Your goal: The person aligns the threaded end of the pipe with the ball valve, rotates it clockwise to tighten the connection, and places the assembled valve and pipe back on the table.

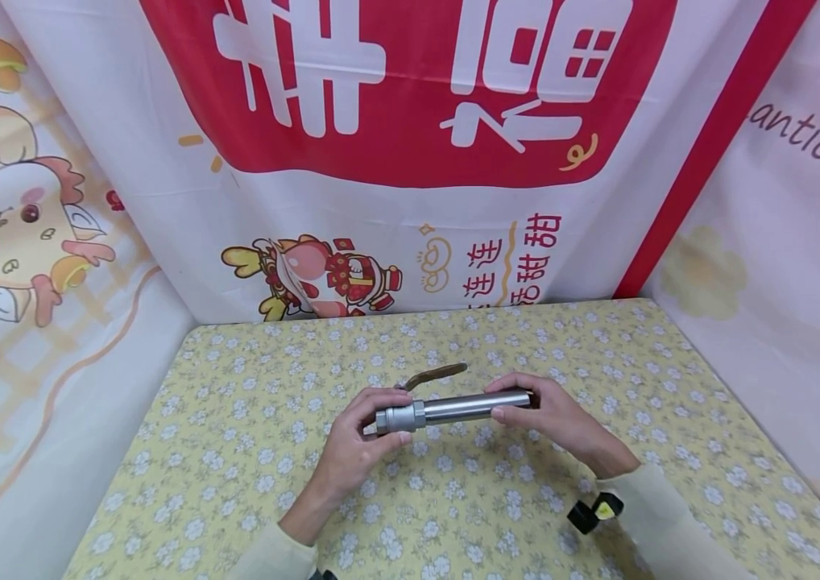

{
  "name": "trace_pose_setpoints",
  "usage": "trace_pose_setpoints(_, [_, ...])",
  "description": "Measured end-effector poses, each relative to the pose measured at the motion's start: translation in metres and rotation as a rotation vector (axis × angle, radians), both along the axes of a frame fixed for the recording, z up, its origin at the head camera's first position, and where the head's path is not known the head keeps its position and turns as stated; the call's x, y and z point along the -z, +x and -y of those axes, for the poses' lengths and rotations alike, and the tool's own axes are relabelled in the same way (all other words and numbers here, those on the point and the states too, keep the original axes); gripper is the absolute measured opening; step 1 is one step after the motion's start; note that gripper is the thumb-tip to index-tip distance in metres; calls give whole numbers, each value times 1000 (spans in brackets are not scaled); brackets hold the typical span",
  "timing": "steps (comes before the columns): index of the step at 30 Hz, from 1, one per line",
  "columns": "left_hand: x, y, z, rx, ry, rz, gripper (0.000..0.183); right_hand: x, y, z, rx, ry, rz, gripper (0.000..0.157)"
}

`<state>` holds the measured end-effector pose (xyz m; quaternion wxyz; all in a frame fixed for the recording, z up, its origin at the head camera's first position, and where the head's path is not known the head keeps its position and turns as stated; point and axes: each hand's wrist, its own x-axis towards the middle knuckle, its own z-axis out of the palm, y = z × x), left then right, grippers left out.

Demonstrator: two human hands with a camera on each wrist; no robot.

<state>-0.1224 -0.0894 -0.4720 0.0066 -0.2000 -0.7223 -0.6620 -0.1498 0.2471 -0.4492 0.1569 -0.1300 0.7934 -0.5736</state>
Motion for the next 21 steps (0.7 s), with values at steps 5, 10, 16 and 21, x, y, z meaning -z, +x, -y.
trace_pose_setpoints(5, [0,0,0,-3,-5,1,49,-1,0,1,4,7,5,36])
trace_pose_setpoints(10, [-1,1,-1,-5,-8,5,49,-2,0,1,9,15,11,36])
trace_pose_setpoints(16, [-2,1,-1,-5,-10,12,50,0,0,0,12,5,5,37])
trace_pose_setpoints(21, [-1,0,-1,-3,-22,4,49,0,0,0,31,-13,21,36])
